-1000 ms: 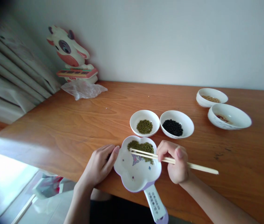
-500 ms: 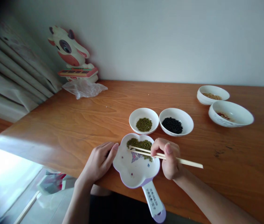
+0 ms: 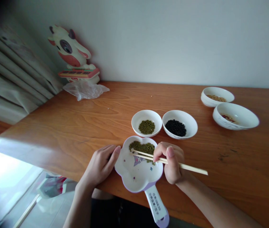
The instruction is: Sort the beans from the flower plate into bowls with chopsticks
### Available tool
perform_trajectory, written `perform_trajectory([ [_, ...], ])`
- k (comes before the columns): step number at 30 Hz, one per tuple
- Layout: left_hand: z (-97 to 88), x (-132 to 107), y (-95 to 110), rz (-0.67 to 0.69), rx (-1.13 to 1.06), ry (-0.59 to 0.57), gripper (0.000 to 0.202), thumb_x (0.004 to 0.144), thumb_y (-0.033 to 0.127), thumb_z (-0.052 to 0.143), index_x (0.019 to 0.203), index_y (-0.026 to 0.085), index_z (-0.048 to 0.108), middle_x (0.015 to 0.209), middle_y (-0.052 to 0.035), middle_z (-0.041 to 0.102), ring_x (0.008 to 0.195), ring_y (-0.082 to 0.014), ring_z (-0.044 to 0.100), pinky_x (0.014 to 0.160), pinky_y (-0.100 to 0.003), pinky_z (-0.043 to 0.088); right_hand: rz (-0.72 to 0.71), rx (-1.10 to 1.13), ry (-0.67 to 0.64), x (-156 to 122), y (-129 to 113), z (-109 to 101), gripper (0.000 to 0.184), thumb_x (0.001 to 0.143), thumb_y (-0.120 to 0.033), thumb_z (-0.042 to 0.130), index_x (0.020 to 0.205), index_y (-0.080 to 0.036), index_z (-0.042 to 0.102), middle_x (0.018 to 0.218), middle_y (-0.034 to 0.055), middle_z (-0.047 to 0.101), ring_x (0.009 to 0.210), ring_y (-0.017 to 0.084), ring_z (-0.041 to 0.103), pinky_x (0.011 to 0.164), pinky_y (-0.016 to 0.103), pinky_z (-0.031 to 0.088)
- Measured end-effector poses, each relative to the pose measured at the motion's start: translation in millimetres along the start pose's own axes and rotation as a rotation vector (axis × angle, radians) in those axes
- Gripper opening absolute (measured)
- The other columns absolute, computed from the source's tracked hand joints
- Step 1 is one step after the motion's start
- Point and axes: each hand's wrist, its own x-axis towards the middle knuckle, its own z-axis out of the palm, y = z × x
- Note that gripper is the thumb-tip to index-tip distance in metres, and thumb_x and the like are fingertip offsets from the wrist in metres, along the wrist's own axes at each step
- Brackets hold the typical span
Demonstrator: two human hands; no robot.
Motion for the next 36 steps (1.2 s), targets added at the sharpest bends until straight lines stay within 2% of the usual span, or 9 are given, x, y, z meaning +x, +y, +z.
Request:
perform_trajectory([
  [6, -0.1, 0, 1, -0.002, -0.015, 0.001, 0.037, 0.108, 0.037, 0.037, 0.074, 0.021, 0.041, 0.072, 0.0002, 0.054, 0.066, -0.0139, 0.048, 0.066, -0.029, 0.032, 0.028, -0.014, 0.018, 1, -3, -1, 0.068, 0.106, -0.050, 0.027, 0.063, -0.022, 0.071, 0.057, 0.0046, 0.061, 0.057, 0.018, 0.060, 0.058, 0.035, 0.042],
  [14, -0.1, 0, 1, -0.005, -0.011, 0.003, 0.039, 0.108, 0.038, 0.036, 0.074, 0.021, 0.039, 0.072, 0.0006, 0.053, 0.065, -0.0139, 0.046, 0.066, -0.029, 0.031, 0.079, 0.082, 0.065, 3, -6, 1, 0.071, 0.105, -0.054, 0.029, 0.059, -0.021, 0.071, 0.049, 0.0041, 0.053, 0.051, 0.017, 0.052, 0.053, 0.034, 0.037],
  [17, 0.1, -1, 1, -0.004, -0.015, 0.002, 0.039, 0.108, 0.039, 0.036, 0.074, 0.021, 0.039, 0.072, 0.0006, 0.053, 0.066, -0.0140, 0.047, 0.066, -0.029, 0.031, 0.084, 0.130, 0.112, 6, -10, -2, 0.073, 0.104, -0.056, 0.029, 0.057, -0.021, 0.071, 0.048, 0.0053, 0.054, 0.050, 0.018, 0.051, 0.052, 0.034, 0.038],
  [22, 0.6, -1, 0, -0.005, -0.013, 0.001, 0.038, 0.108, 0.039, 0.035, 0.075, 0.021, 0.040, 0.074, -0.0002, 0.055, 0.069, -0.0149, 0.050, 0.068, -0.028, 0.033, -0.062, 0.148, 0.226, 23, -17, -23, 0.075, 0.102, -0.062, 0.028, 0.055, -0.021, 0.071, 0.041, 0.0048, 0.053, 0.045, 0.019, 0.051, 0.049, 0.035, 0.038],
  [25, 1.2, -1, 0, 0.000, -0.010, -0.001, 0.038, 0.108, 0.039, 0.036, 0.075, 0.021, 0.040, 0.074, 0.0001, 0.055, 0.069, -0.0149, 0.050, 0.068, -0.029, 0.033, -0.147, 0.136, 0.319, 35, -14, -40, 0.074, 0.103, -0.058, 0.026, 0.055, -0.022, 0.070, 0.039, 0.0037, 0.051, 0.043, 0.019, 0.050, 0.047, 0.036, 0.036],
  [28, 1.3, -1, 0, 0.000, -0.009, 0.001, 0.038, 0.108, 0.039, 0.036, 0.075, 0.021, 0.040, 0.074, 0.0000, 0.055, 0.069, -0.0149, 0.050, 0.068, -0.029, 0.033, -0.140, 0.086, 0.400, 41, -5, -48, 0.072, 0.104, -0.055, 0.026, 0.055, -0.023, 0.068, 0.042, 0.0049, 0.052, 0.046, 0.019, 0.051, 0.047, 0.035, 0.033],
  [36, 0.6, 0, 0, 0.004, -0.004, 0.005, 0.038, 0.108, 0.038, 0.036, 0.074, 0.021, 0.039, 0.074, -0.0002, 0.055, 0.069, -0.0146, 0.049, 0.068, -0.029, 0.033, -0.080, -0.143, 0.260, 28, 9, -45, 0.066, 0.101, -0.058, 0.031, 0.060, -0.025, 0.071, 0.050, 0.0059, 0.056, 0.054, 0.022, 0.053, 0.055, 0.039, 0.038],
])
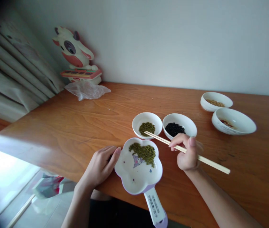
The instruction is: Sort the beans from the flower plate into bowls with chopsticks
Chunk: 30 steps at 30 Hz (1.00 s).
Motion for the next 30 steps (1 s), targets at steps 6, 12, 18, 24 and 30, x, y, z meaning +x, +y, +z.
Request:
perform_trajectory([
  [6, 0.4, 0, -1, 0.008, 0.004, 0.006, 0.038, 0.108, 0.038, 0.036, 0.075, 0.021, 0.039, 0.074, -0.0003, 0.055, 0.068, -0.0143, 0.049, 0.067, -0.029, 0.033, -0.003, 0.086, 0.014, 0, -11, 4, 0.065, 0.100, -0.058, 0.032, 0.060, -0.027, 0.073, 0.050, 0.0071, 0.055, 0.056, 0.024, 0.051, 0.058, 0.040, 0.035],
  [12, 0.5, 0, -1, 0.016, -0.005, 0.005, 0.038, 0.109, 0.039, 0.034, 0.075, 0.021, 0.042, 0.074, -0.0004, 0.054, 0.069, -0.0145, 0.050, 0.068, -0.029, 0.035, 0.061, 0.257, -0.186, -8, -39, 15, 0.070, 0.103, -0.055, 0.027, 0.061, -0.023, 0.072, 0.049, 0.0059, 0.056, 0.054, 0.020, 0.050, 0.059, 0.038, 0.037],
  [18, -0.2, 0, 0, 0.022, -0.001, 0.010, 0.037, 0.108, 0.038, 0.036, 0.076, 0.021, 0.043, 0.075, -0.0004, 0.056, 0.070, -0.0143, 0.052, 0.069, -0.028, 0.036, 0.183, 0.185, -0.376, -9, -40, 18, 0.077, 0.102, -0.066, 0.020, 0.061, -0.021, 0.067, 0.054, 0.0050, 0.057, 0.055, 0.018, 0.052, 0.055, 0.035, 0.038],
  [24, -0.1, 1, 0, 0.029, 0.016, 0.009, 0.038, 0.109, 0.038, 0.035, 0.076, 0.021, 0.044, 0.075, -0.0002, 0.056, 0.070, -0.0143, 0.053, 0.070, -0.028, 0.037, 0.253, 0.131, -0.408, -13, -34, 21, 0.078, 0.100, -0.069, 0.017, 0.062, -0.020, 0.064, 0.059, 0.0050, 0.057, 0.058, 0.018, 0.051, 0.056, 0.033, 0.038],
  [30, -0.6, 1, 2, 0.035, 0.026, 0.019, 0.038, 0.108, 0.038, 0.035, 0.076, 0.021, 0.044, 0.074, -0.0004, 0.056, 0.070, -0.0144, 0.054, 0.070, -0.028, 0.038, 0.280, 0.099, -0.415, -16, -30, 22, 0.076, 0.101, -0.068, 0.015, 0.065, -0.021, 0.064, 0.061, 0.0050, 0.056, 0.059, 0.018, 0.051, 0.055, 0.033, 0.038],
])
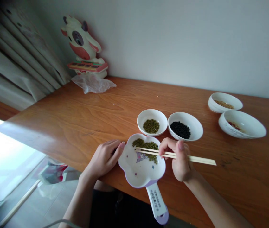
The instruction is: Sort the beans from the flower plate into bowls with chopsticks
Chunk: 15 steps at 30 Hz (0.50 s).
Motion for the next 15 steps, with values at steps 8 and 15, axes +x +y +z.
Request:
perform_trajectory([
  [8, -0.7, 0.7, 0.7, 0.007, 0.009, 0.019, 0.039, 0.108, 0.038, 0.035, 0.075, 0.021, 0.046, 0.073, -0.0015, 0.059, 0.069, -0.0149, 0.057, 0.070, -0.027, 0.041, -0.044, -0.033, -0.030, -1.7, 4.9, -3.5, 0.077, 0.101, -0.067, 0.012, 0.066, -0.021, 0.064, 0.062, 0.0055, 0.057, 0.060, 0.019, 0.052, 0.056, 0.034, 0.040],
  [15, -1.0, 0.2, 1.1, 0.008, -0.005, 0.013, 0.037, 0.108, 0.037, 0.035, 0.076, 0.021, 0.045, 0.074, -0.0010, 0.059, 0.069, -0.0142, 0.055, 0.069, -0.027, 0.040, -0.127, -0.085, -0.069, -2.7, 8.9, -5.3, 0.074, 0.102, -0.065, 0.013, 0.069, -0.022, 0.065, 0.064, 0.0051, 0.060, 0.063, 0.021, 0.057, 0.061, 0.036, 0.043],
])
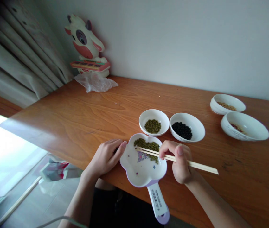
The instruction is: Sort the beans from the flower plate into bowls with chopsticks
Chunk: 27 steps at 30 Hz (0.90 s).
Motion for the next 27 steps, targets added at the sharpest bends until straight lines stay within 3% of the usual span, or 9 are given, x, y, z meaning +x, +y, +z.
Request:
perform_trajectory([
  [11, -0.3, 0.3, 0.0, -0.001, 0.008, 0.005, 0.038, 0.108, 0.038, 0.034, 0.075, 0.021, 0.045, 0.073, -0.0014, 0.058, 0.069, -0.0148, 0.056, 0.070, -0.028, 0.040, -0.046, -0.056, -0.079, -1.1, 2.6, -2.0, 0.070, 0.102, -0.064, 0.016, 0.073, -0.024, 0.065, 0.067, 0.0052, 0.062, 0.065, 0.023, 0.060, 0.066, 0.039, 0.045],
  [18, -0.5, 0.3, -0.2, 0.007, 0.009, 0.007, 0.038, 0.108, 0.038, 0.034, 0.075, 0.021, 0.046, 0.072, -0.0009, 0.058, 0.068, -0.0145, 0.055, 0.069, -0.028, 0.040, -0.111, -0.062, -0.031, -2.9, 3.1, -0.1, 0.066, 0.105, -0.054, 0.017, 0.073, -0.023, 0.066, 0.065, 0.0044, 0.061, 0.062, 0.021, 0.058, 0.062, 0.038, 0.041],
  [27, 0.2, -0.1, -1.0, 0.003, 0.003, 0.016, 0.037, 0.107, 0.036, 0.036, 0.075, 0.021, 0.045, 0.072, -0.0005, 0.057, 0.068, -0.0140, 0.054, 0.069, -0.027, 0.040, -0.068, -0.038, -0.051, 0.9, -3.1, 1.2, 0.075, 0.100, -0.069, 0.012, 0.071, -0.022, 0.064, 0.065, 0.0051, 0.060, 0.062, 0.021, 0.058, 0.062, 0.038, 0.042],
])
